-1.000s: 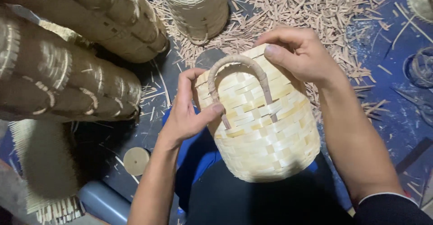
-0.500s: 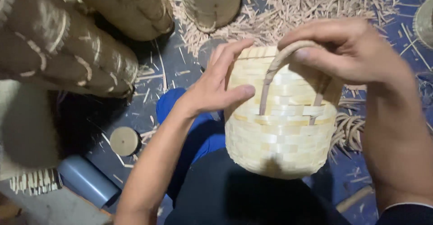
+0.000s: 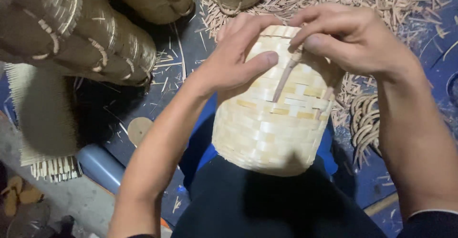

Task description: The person sits on the floor with a woven bamboo basket on their lap and attaches a curved bamboo handle to it, threading the handle ends through the woven rim and pressing them into place. They turn the basket over, adjust the handle fit, and pick up another handle piece from the floor.

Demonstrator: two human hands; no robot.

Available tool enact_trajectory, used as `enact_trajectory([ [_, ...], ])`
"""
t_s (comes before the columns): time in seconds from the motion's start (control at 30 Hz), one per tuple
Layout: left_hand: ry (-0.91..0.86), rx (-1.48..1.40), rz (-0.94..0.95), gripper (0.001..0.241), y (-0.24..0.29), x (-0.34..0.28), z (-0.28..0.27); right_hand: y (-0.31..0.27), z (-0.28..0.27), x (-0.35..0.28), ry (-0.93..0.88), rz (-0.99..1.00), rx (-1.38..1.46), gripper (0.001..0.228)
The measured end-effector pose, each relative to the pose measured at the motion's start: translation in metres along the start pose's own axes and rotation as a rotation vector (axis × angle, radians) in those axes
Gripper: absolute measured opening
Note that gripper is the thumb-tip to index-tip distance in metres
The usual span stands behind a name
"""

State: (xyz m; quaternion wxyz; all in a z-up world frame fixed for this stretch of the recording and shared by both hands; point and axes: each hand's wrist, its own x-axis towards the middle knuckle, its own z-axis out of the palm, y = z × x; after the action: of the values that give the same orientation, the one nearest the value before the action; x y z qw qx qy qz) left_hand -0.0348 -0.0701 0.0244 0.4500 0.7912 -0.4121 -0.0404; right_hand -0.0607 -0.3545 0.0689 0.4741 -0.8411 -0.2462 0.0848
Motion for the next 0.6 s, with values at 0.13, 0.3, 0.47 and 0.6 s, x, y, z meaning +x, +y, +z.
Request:
enact_trajectory([
  [0.13,0.05,0.108,-0.039,0.071,0.008,-0.013,-0.001,0.004,0.003,0.019,-0.105,-0.159,0.035,0.016],
  [0.3,0.007,0.186,-0.027,0.096,-0.006,-0.016,-0.007,0.009,0.011,0.033,-0.177,-0.155,0.08,0.015],
  [0.47,-0.005,0.175,-0.104,0.106,-0.01,-0.015,-0.003,0.011,0.017,0.029,-0.101,-0.077,0.257,0.021],
  [0.6,-0.012,0.171,-0.152,0.107,-0.006,-0.013,-0.002,0.016,0.018,0.028,-0.082,-0.017,0.287,0.025],
])
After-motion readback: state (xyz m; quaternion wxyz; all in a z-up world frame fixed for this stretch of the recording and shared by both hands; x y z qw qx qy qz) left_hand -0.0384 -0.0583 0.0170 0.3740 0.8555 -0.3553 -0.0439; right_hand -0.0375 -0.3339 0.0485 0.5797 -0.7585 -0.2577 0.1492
